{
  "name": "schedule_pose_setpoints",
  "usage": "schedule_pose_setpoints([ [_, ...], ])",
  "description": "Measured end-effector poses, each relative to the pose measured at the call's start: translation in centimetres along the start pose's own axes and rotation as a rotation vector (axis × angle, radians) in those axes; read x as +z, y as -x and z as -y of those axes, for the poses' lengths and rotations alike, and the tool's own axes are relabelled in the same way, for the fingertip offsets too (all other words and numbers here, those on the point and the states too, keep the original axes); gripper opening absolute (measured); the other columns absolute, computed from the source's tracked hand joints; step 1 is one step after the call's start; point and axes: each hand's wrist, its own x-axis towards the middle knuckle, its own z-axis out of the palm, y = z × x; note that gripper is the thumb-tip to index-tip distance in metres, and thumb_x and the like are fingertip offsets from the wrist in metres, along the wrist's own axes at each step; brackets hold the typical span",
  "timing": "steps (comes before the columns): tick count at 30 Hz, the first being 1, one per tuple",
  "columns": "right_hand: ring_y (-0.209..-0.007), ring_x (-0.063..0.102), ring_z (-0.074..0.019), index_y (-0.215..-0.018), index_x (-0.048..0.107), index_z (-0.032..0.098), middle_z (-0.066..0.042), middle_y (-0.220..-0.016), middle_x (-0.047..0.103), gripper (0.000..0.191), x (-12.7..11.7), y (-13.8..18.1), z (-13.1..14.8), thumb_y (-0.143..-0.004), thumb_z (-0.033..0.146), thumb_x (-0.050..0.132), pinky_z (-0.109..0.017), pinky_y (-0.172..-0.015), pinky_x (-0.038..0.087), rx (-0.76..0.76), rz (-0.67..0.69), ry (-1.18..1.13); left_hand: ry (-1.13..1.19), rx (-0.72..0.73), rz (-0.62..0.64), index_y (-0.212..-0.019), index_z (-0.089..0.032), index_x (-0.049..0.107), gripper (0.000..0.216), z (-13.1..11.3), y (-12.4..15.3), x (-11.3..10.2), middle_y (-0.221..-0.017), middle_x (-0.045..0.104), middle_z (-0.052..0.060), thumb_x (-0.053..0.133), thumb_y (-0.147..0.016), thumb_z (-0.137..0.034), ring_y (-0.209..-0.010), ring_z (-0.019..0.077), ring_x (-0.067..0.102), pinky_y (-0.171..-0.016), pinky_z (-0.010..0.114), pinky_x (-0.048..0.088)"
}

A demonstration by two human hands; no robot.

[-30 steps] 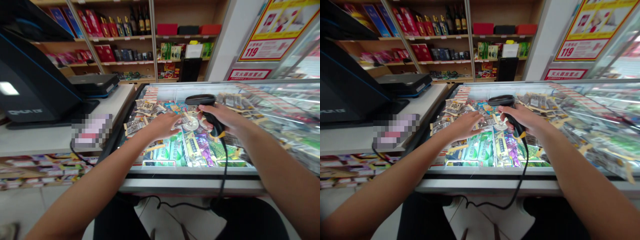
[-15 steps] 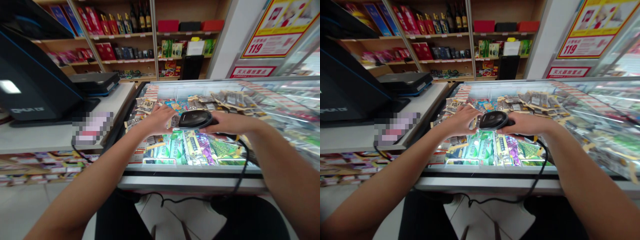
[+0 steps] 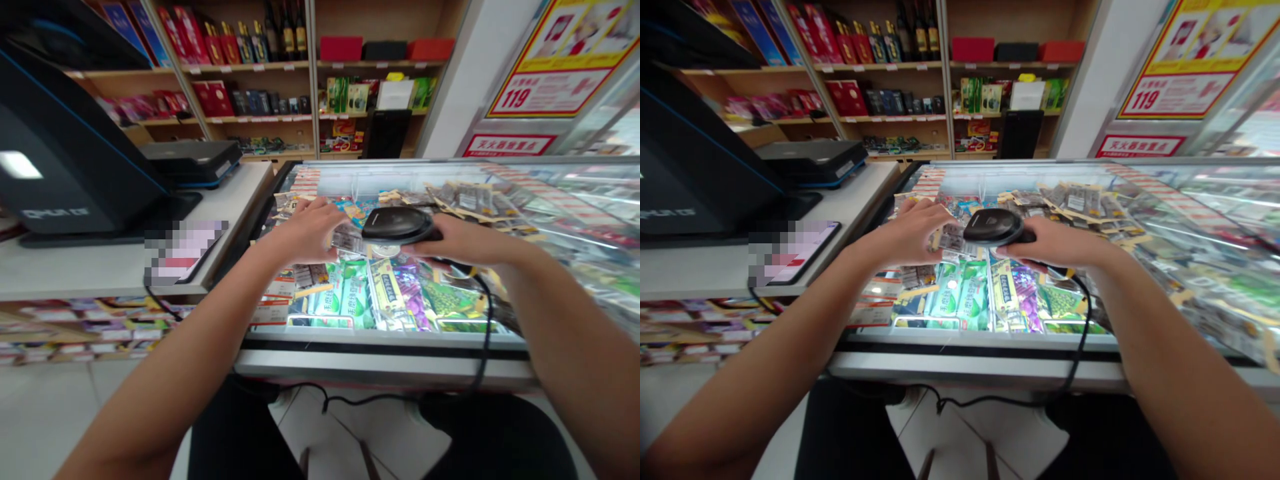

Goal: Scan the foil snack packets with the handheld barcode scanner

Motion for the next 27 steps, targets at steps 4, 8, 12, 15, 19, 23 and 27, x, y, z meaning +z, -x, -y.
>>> schedule_pose_setpoints([
  [4,-0.039,0.048,-0.013,-0.062,0.058,0.022,-0.001,-0.045,0.055,0.046,-0.4,0.1,0.1,-0.082,0.061,0.07,-0.028,-0.04,0.04,0.035,-0.207,-0.083,-0.023,-0.1,0.062,-0.127,-0.026,0.062,0.057,2.2,1.7,-1.4,-0.128,0.065,0.009,0.074,-0.071,-0.032,-0.126,0.0349,0.051,-0.107,0.052,0.034],
  [8,-0.043,0.054,-0.0157,-0.077,0.065,0.02,-0.004,-0.054,0.061,0.04,-1.2,0.0,-0.6,-0.079,0.059,0.075,-0.028,-0.039,0.039,0.175,-0.373,-0.072,-0.074,-0.201,0.149,-0.124,-0.027,0.065,0.062,3.3,3.0,-1.6,-0.119,0.067,0.011,0.076,-0.062,-0.029,-0.117,0.0381,0.056,-0.102,0.054,0.038],
  [12,-0.045,0.055,-0.0158,-0.09,0.068,0.02,-0.004,-0.061,0.063,0.039,-1.5,-0.3,-1.4,-0.079,0.057,0.075,-0.028,-0.04,0.038,0.178,-0.589,-0.088,-0.071,-0.179,0.14,-0.127,-0.024,0.063,0.063,1.9,3.0,-1.2,-0.135,0.058,0.016,0.074,-0.066,-0.037,-0.127,0.043,0.05,-0.106,0.059,0.036],
  [15,-0.045,0.054,-0.0164,-0.087,0.067,0.02,-0.003,-0.057,0.06,0.04,-1.5,-0.4,-1.5,-0.082,0.06,0.07,-0.029,-0.041,0.038,0.198,-0.671,-0.003,0.007,-0.053,0.182,-0.13,-0.025,0.06,0.056,-0.1,2.5,-0.6,-0.142,0.054,0.014,0.068,-0.076,-0.039,-0.132,0.0379,0.048,-0.111,0.056,0.034],
  [19,-0.065,0.066,-0.024,-0.092,0.07,0.02,-0.006,-0.071,0.069,0.034,-1.1,-0.5,-1.2,-0.084,0.052,0.068,-0.034,-0.056,0.05,0.2,-0.621,0.28,0.024,0.07,0.171,-0.134,-0.022,0.057,0.053,-2.6,1.8,0.3,-0.145,0.053,0.015,0.062,-0.083,-0.038,-0.137,0.0367,0.044,-0.114,0.057,0.031],
  [23,-0.11,0.067,-0.0333,-0.11,0.073,0.02,-0.013,-0.128,0.069,0.032,-0.2,-1.1,-1.7,-0.081,0.034,0.068,-0.043,-0.094,0.054,0.046,-0.547,0.53,0.012,0.152,0.139,-0.129,-0.022,0.06,0.044,-3.5,1.5,0.8,-0.142,0.055,0.014,0.06,-0.087,-0.034,-0.13,0.0352,0.048,-0.108,0.053,0.038],
  [27,-0.125,0.061,-0.039,-0.109,0.074,0.016,-0.016,-0.158,0.045,0.033,0.7,-2.0,-2.6,-0.084,0.033,0.063,-0.049,-0.105,0.049,0.115,-0.524,0.683,0.007,0.148,0.146,-0.127,-0.022,0.061,0.039,-3.3,1.4,1.1,-0.142,0.056,0.013,0.059,-0.089,-0.032,-0.13,0.0353,0.048,-0.108,0.053,0.038],
])
